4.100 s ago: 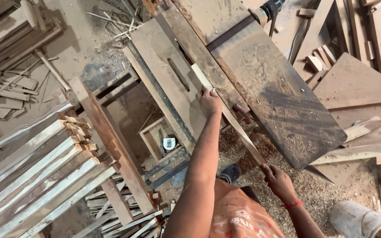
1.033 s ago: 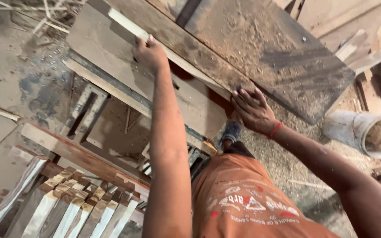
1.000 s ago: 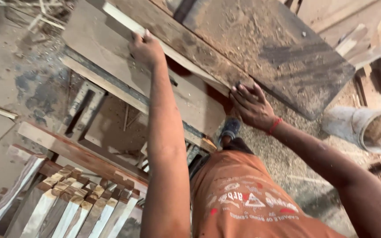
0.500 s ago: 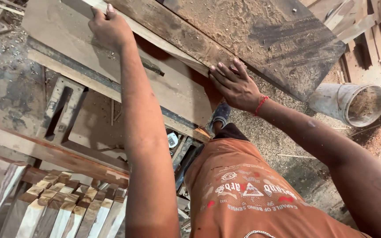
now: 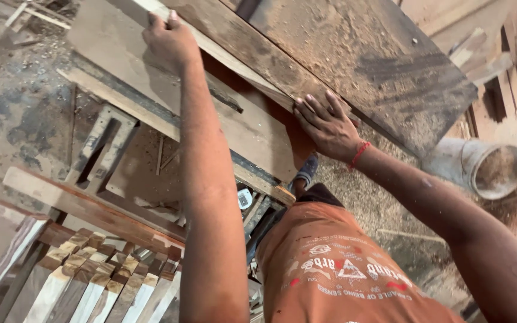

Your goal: The person operates a table saw by hand to shape a piece of wood. They carefully guide the wood against the saw blade, then pick up and inspect various wood pieces from a nearby pile.

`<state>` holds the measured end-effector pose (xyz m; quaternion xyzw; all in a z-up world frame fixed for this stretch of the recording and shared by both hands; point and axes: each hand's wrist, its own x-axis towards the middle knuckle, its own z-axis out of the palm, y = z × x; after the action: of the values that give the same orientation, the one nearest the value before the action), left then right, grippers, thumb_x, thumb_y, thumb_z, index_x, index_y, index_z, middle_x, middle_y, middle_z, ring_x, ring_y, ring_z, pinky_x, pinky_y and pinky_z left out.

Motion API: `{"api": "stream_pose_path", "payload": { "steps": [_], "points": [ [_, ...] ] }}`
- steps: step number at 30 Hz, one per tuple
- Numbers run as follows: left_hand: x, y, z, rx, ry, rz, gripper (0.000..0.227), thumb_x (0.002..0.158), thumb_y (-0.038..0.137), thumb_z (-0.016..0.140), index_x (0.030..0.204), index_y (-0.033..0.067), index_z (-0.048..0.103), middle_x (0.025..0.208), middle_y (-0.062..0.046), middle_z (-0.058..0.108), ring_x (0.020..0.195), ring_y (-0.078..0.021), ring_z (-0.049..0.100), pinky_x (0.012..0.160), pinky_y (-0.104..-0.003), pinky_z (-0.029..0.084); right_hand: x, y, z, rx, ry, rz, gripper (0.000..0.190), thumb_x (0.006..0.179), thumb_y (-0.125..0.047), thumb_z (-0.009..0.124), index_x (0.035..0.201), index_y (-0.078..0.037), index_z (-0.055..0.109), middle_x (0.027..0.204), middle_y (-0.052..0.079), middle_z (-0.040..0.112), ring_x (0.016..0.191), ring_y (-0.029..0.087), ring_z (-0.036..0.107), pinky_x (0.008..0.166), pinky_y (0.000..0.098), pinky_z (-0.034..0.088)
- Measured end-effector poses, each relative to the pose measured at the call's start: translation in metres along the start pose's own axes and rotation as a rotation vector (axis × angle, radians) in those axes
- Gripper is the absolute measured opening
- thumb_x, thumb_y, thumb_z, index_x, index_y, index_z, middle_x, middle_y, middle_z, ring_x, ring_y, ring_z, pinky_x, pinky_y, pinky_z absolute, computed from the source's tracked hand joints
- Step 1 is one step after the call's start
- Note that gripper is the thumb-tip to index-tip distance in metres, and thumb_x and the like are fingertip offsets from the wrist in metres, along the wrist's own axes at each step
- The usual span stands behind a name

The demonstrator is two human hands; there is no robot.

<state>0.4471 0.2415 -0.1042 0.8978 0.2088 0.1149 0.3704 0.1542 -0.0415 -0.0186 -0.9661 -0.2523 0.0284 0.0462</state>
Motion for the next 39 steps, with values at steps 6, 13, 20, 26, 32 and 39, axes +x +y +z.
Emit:
{"api": "stream_pose_path", "payload": {
  "steps": [6,13,20,26,32,39],
  "points": [
    [0.019,0.017,-0.016,0.098,-0.006,-0.064,0.032,0.097,0.039,0.066,0.115,0.013,0.069,0.113,-0.013,0.066,0.096,-0.0314,0.074,0.075,-0.045,0.061,0.023,-0.009,-0.002,-0.054,-0.054,0.036,0.069,0.091,-0.018,0.06,0.157,-0.008,0.044,0.166,0.01,0.04,0.154,0.026,0.034,0.128,0.0555,0.011],
    [0.033,0.023,-0.033,0.045,-0.021,-0.068,0.033,0.096,0.038,0.067,0.118,0.0142,0.068,0.114,-0.016,0.066,0.096,-0.0331,0.073,0.074,-0.046,0.061,0.045,-0.017,-0.001,-0.166,-0.046,0.039,0.067,0.095,-0.014,0.055,0.16,-0.009,0.04,0.169,0.007,0.036,0.156,0.025,0.032,0.129,0.055,0.009],
    [0.005,0.026,-0.042,0.06,-0.123,-0.071,0.049,0.093,0.039,0.072,0.131,0.0089,0.064,0.116,-0.019,0.064,0.099,-0.0332,0.072,0.08,-0.045,0.061,0.069,-0.026,-0.003,-0.064,-0.02,0.074,0.07,0.091,-0.012,0.054,0.159,-0.008,0.041,0.167,0.008,0.037,0.155,0.028,0.033,0.127,0.0584,0.01],
    [-0.101,0.025,-0.044,-0.119,-0.219,0.032,0.068,0.084,0.036,0.083,0.136,-0.0003,0.058,0.124,-0.023,0.06,0.111,-0.0368,0.064,0.085,-0.045,0.059,0.094,-0.024,0.005,-0.044,0.029,0.066,0.069,0.09,-0.012,0.056,0.158,-0.005,0.045,0.168,0.011,0.039,0.157,0.03,0.033,0.129,0.0583,0.009],
    [-0.107,0.029,-0.039,-0.044,-0.199,-0.017,0.058,0.083,0.037,0.082,0.129,0.0052,0.066,0.123,-0.015,0.065,0.112,-0.0336,0.066,0.089,-0.044,0.057,0.104,-0.027,0.001,0.026,0.068,0.027,0.067,0.087,-0.009,0.056,0.154,-0.001,0.05,0.166,0.015,0.042,0.157,0.033,0.032,0.128,0.0588,0.008],
    [-0.1,0.026,-0.035,-0.12,-0.166,-0.066,0.055,0.083,0.036,0.081,0.127,0.0066,0.067,0.127,-0.012,0.063,0.11,-0.03,0.068,0.088,-0.041,0.058,0.112,-0.032,-0.007,0.031,0.051,-0.008,0.063,0.096,-0.004,0.051,0.159,-0.003,0.046,0.168,0.015,0.042,0.159,0.033,0.031,0.13,0.056,0.005]
  ]
}}
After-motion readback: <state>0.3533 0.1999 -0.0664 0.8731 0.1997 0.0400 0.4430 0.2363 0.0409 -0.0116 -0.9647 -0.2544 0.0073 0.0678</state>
